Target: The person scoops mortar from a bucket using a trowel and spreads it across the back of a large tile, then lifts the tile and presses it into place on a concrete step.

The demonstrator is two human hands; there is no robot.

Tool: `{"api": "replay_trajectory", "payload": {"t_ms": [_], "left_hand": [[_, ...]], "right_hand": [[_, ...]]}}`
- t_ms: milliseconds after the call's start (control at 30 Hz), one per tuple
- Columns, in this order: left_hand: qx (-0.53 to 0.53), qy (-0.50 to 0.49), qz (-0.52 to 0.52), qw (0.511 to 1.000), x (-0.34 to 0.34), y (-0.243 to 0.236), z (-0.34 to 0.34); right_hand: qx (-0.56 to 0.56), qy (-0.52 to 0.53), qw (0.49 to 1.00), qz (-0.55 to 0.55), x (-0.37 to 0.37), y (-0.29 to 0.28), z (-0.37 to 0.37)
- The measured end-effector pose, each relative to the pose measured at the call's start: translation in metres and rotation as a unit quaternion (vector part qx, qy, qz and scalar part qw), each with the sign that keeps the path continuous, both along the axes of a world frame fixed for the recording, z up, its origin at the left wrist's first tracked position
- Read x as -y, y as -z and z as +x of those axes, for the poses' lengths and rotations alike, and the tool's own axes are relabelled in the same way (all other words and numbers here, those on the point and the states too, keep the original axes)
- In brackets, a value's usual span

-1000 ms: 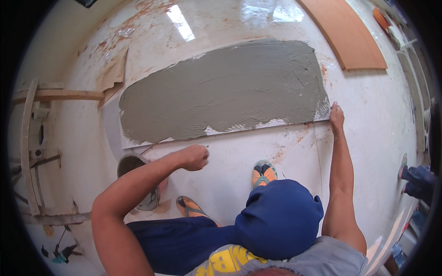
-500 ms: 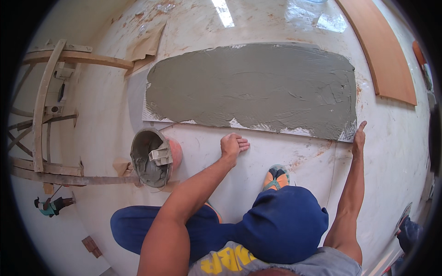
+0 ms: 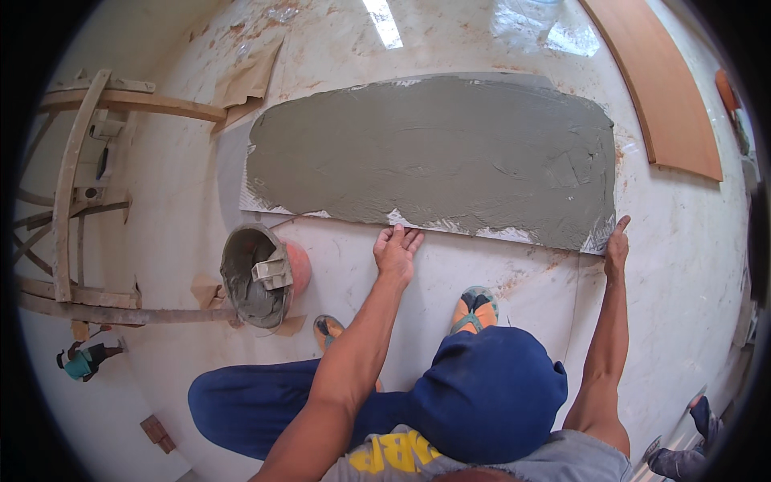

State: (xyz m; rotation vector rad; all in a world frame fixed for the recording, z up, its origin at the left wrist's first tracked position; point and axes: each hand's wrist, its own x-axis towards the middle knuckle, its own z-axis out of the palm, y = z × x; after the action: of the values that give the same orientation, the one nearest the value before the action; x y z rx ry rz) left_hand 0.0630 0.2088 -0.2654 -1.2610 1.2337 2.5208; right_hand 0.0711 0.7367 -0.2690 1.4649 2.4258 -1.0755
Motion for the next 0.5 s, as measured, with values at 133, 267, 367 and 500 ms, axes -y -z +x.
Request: {"api": "replay_trajectory", "payload": {"t_ms": [133,267,367,500], "left_hand": [[0.066,-0.018,-0.065,0.996,-0.008,-0.008,-0.007],[0.066,-0.033,0.012,0.997,-0.011,-0.018,-0.014],[0.026,-0.026,0.073,0.997,-0.019,-0.023,-0.015],[0.003,-0.028,0.101,0.994,-0.017,-0.02,-0.013]], "right_hand": [[0.007,0.039,0.999,0.007,0.006,-0.005,0.009],[0.036,0.025,0.999,0.0,0.003,-0.013,0.005],[0.038,0.01,0.999,0.022,-0.001,-0.015,0.005],[0.045,-0.003,0.999,0.007,0.008,-0.024,0.002]]}}
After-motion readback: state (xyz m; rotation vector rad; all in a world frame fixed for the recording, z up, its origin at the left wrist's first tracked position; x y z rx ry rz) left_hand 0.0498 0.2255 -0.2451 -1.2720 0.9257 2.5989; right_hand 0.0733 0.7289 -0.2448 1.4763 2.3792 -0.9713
